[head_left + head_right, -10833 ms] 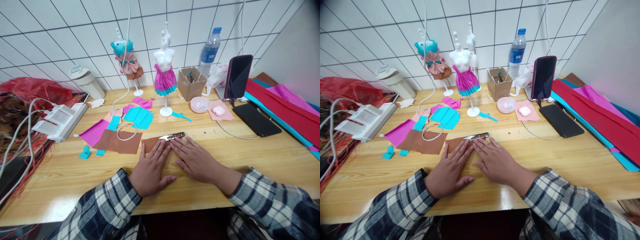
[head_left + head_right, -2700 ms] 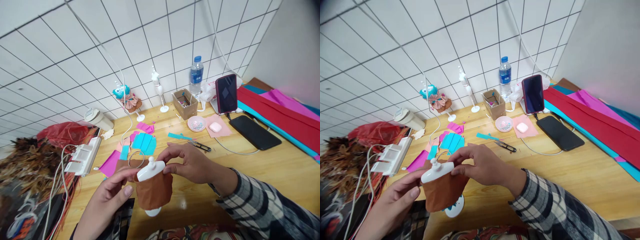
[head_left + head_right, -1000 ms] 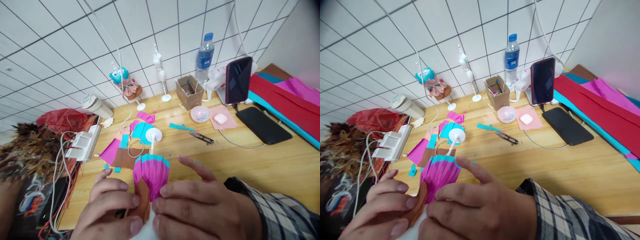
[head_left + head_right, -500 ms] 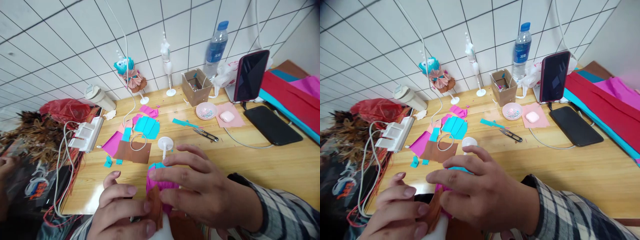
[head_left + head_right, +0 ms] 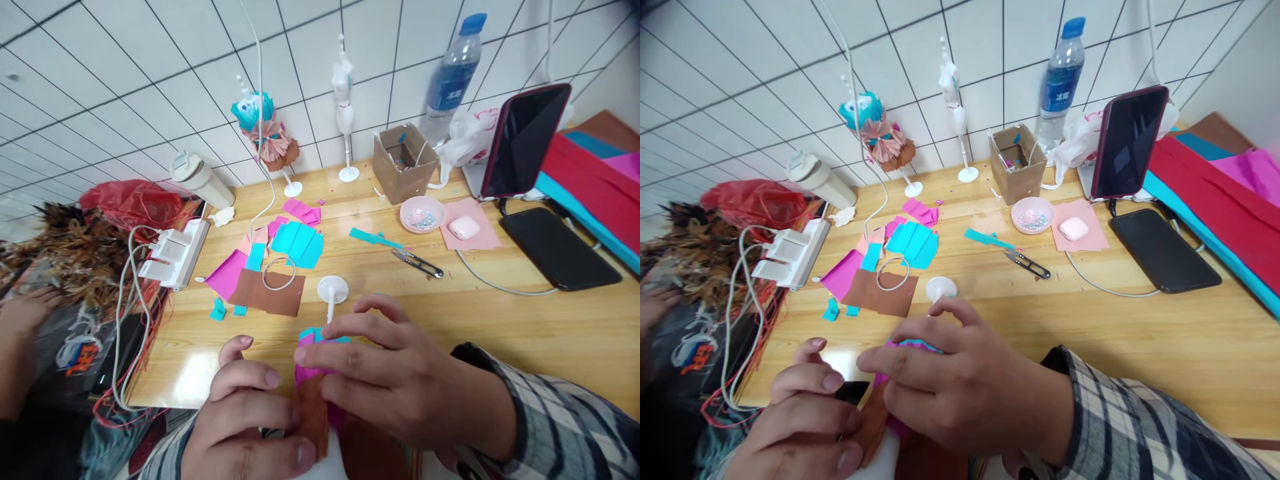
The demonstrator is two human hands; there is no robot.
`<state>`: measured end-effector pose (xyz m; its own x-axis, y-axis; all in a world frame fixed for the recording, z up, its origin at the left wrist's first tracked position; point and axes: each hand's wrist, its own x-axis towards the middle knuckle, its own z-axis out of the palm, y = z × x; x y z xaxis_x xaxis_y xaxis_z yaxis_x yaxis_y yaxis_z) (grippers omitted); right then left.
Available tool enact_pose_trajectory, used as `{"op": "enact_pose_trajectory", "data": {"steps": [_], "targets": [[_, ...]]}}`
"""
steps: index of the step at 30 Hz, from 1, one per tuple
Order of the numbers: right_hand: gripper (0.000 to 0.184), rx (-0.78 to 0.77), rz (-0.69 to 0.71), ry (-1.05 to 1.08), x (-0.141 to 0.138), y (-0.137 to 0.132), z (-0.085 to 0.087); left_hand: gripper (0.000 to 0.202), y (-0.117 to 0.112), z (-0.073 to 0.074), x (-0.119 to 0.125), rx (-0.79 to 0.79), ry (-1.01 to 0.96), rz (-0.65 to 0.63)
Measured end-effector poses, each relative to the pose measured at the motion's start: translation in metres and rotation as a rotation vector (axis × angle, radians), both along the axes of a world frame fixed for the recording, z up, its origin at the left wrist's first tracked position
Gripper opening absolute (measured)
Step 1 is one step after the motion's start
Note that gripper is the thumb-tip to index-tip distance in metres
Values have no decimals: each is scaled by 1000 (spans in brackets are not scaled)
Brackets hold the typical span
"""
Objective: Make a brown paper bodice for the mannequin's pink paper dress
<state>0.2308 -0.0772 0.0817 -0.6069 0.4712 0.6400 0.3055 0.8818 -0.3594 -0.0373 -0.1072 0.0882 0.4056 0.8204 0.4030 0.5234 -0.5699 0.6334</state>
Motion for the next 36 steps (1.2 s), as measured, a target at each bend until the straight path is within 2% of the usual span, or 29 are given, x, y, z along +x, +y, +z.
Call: {"op": "enact_pose_trajectory", "data": {"steps": [2,4,6,9,11,13,15,18,20,22,25,28,31,36], "targets": [[22,8,8,-10,2,-4,1,20,-2,1,8,179,47,-143],[20,7,12,-1,4,-8,1,21,-4,0,11,232,62,-152],[20,10,15,3,5,-11,-1,21,-5,1,11,174,96,-181],[20,17,19,-5,6,-12,-4,21,-1,9,10,60,173,-334],[17,9,23,1,8,-10,-5,20,5,15,12,4,172,-379],[12,-80,30,19,13,-7,-4,19,11,20,14,-28,119,-370],[20,-264,102,32,21,-6,-1,24,13,21,15,-63,47,-341],[35,-549,216,-47,32,-12,4,34,11,16,15,-81,-65,-253],[32,-630,210,-118,35,-20,5,35,7,9,13,-68,-103,-173],[22,-645,165,-100,35,-26,3,34,4,5,13,-44,-104,-127],[9,-599,132,71,32,-30,-1,34,4,2,16,12,-65,-122],[8,-542,80,204,31,-29,-7,28,7,2,20,106,19,-106],[9,-480,18,219,33,-28,-12,20,8,0,20,207,47,-64],[11,-439,-2,208,38,-23,-14,17,7,1,17,162,71,-154]]}}
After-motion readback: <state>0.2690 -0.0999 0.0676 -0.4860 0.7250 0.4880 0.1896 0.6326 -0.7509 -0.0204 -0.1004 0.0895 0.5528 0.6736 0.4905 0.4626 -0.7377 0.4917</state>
